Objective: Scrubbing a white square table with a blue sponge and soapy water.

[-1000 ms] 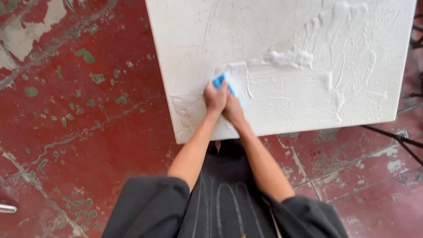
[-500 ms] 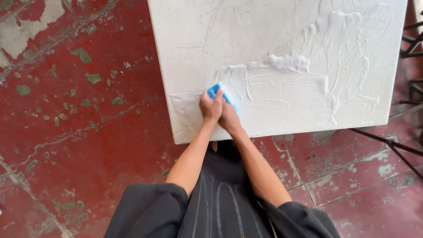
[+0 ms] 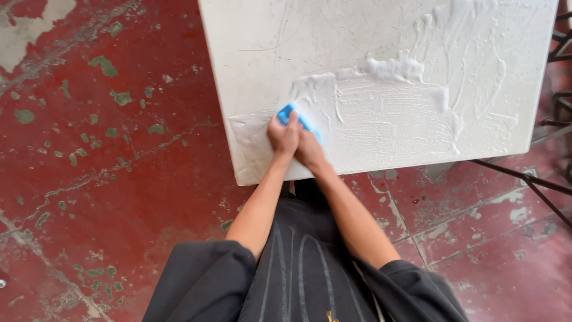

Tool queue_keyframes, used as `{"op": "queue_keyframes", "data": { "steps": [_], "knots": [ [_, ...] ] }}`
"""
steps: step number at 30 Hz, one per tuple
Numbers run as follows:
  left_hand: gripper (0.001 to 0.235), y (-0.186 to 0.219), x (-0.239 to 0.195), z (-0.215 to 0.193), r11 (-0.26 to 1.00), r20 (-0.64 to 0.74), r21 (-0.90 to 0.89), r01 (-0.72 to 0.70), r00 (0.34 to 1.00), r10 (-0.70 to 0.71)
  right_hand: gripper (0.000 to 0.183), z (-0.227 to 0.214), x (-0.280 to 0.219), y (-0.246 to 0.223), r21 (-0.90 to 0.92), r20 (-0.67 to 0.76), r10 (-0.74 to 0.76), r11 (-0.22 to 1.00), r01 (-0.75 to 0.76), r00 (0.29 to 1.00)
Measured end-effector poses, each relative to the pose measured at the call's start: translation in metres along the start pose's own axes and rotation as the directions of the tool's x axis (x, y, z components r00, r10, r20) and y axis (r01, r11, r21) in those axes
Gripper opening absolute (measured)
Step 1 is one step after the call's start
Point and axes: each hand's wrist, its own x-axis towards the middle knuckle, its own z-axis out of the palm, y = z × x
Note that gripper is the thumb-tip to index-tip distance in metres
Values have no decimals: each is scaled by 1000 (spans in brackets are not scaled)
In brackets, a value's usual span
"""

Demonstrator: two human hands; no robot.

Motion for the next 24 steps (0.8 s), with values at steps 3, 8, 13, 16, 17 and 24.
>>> {"op": "queue_keyframes", "data": {
  "steps": [3, 8, 13, 16, 17, 24],
  "knots": [
    [28, -2, -16, -25, 994, -6, 92, -65, 998, 66, 24, -8, -25, -36, 54, 21, -57, 997, 56, 998],
    [28, 17, 13, 20, 995, 21, 64, -77, 997, 75, 25, -37, 19, -22, -5, 0, 30, 1000, -30, 1000],
    [34, 28, 17, 25, 977, 63, 163, -136, 990, 127, 25, -41, 22, -22, -35, -16, 62, 997, -62, 998],
    [31, 9, -1, -5, 982, -22, 151, -114, 993, 119, 27, -15, 3, -18, 31, 9, -10, 999, 9, 1000],
    [31, 10, -9, -13, 986, -11, 149, -73, 997, 76, 27, -13, -5, -21, 54, 10, -52, 997, 52, 999],
    [34, 37, 30, 31, 975, 18, 195, -104, 995, 102, 25, -62, 40, -56, 34, -13, 56, 998, -56, 998]
  ]
}}
